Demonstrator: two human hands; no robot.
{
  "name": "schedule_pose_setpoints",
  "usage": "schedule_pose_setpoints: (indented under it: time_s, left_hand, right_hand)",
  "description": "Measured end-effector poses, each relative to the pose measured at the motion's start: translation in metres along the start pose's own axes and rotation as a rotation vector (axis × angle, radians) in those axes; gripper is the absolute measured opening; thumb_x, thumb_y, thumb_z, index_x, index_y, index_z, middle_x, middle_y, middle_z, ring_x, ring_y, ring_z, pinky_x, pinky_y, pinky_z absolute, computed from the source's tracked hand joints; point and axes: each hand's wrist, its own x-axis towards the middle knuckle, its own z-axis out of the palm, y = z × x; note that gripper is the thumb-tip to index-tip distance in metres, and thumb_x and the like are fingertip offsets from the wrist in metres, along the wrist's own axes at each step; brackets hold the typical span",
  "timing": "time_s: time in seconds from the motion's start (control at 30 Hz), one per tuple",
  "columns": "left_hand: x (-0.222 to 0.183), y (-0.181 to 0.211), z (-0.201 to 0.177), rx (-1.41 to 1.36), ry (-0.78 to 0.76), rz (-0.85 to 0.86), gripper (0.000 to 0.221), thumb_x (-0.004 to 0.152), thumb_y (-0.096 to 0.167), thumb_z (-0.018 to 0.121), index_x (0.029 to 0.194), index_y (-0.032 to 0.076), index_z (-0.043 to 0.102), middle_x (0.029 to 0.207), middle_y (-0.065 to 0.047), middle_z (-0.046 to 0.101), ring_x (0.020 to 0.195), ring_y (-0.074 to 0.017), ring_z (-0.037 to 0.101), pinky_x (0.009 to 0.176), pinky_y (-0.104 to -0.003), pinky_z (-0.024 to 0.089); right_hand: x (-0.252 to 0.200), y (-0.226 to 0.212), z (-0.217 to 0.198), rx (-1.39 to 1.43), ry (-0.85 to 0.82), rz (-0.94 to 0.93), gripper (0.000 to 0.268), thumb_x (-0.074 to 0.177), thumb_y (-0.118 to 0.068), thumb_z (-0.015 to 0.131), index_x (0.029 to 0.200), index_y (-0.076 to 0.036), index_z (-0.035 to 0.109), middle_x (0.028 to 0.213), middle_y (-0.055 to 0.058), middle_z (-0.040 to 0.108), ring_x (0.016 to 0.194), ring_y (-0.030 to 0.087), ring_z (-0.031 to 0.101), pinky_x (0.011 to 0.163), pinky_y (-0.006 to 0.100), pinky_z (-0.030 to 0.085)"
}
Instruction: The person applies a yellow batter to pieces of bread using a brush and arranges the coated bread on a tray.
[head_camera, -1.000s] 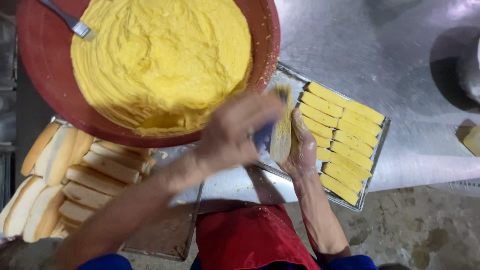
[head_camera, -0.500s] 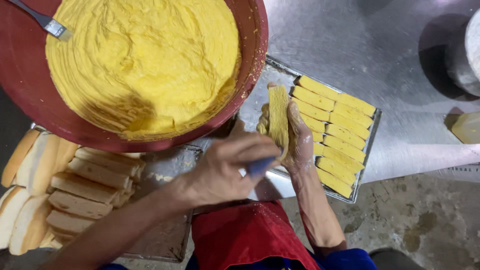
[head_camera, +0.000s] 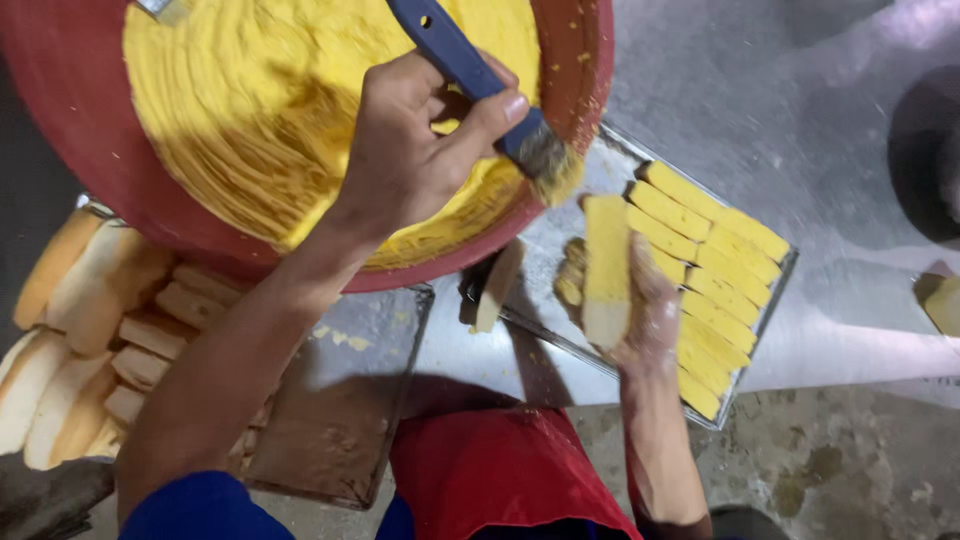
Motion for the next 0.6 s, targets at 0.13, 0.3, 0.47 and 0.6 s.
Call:
schedule_pose_setpoints:
  time_s: [0.13,0.3,0.47,0.6]
  left_hand:
    - [-0.01,-0.004,-0.043,0.406,-0.047,0.079,0.016,0.102,0.013,0.079,0.108,-0.002,0.074,0.099,-0.011,0.078,0.09,-0.0156,0.077,0.074,-0.031,0.062]
    - [-0.027,-0.024,-0.068,0.273,-0.372,-0.311,0.015,0.099,0.016,0.067,0.1,0.001,0.069,0.096,-0.009,0.075,0.088,-0.0191,0.08,0.079,-0.03,0.071]
    - [-0.034,-0.05,-0.078,0.476,-0.445,-0.208,0.017,0.099,0.015,0.07,0.092,0.0,0.07,0.084,-0.013,0.073,0.076,-0.0258,0.074,0.072,-0.045,0.06]
    - [-0.039,-0.064,-0.077,0.297,-0.491,-0.496,0.015,0.097,0.017,0.066,0.097,0.002,0.069,0.093,-0.009,0.074,0.075,-0.0203,0.077,0.069,-0.037,0.067]
  right_hand:
    - [-0.012,-0.008,-0.014,0.079,0.026,-0.101,0.06,0.108,-0.027,0.051,0.155,0.01,0.045,0.115,0.021,0.061,0.098,0.028,0.06,0.086,0.04,0.054]
    - [-0.014,-0.004,-0.04,0.227,0.167,-0.103,0.058,0.107,-0.02,0.049,0.155,0.013,0.044,0.117,0.025,0.058,0.102,0.033,0.058,0.092,0.044,0.052]
    - [-0.013,0.003,-0.053,0.215,0.304,-0.072,0.058,0.105,-0.021,0.048,0.154,0.011,0.045,0.119,0.025,0.059,0.103,0.033,0.059,0.09,0.044,0.052]
    - [-0.008,0.006,-0.05,0.225,0.282,-0.094,0.057,0.107,-0.022,0.047,0.153,0.012,0.046,0.12,0.026,0.059,0.102,0.034,0.059,0.088,0.043,0.053]
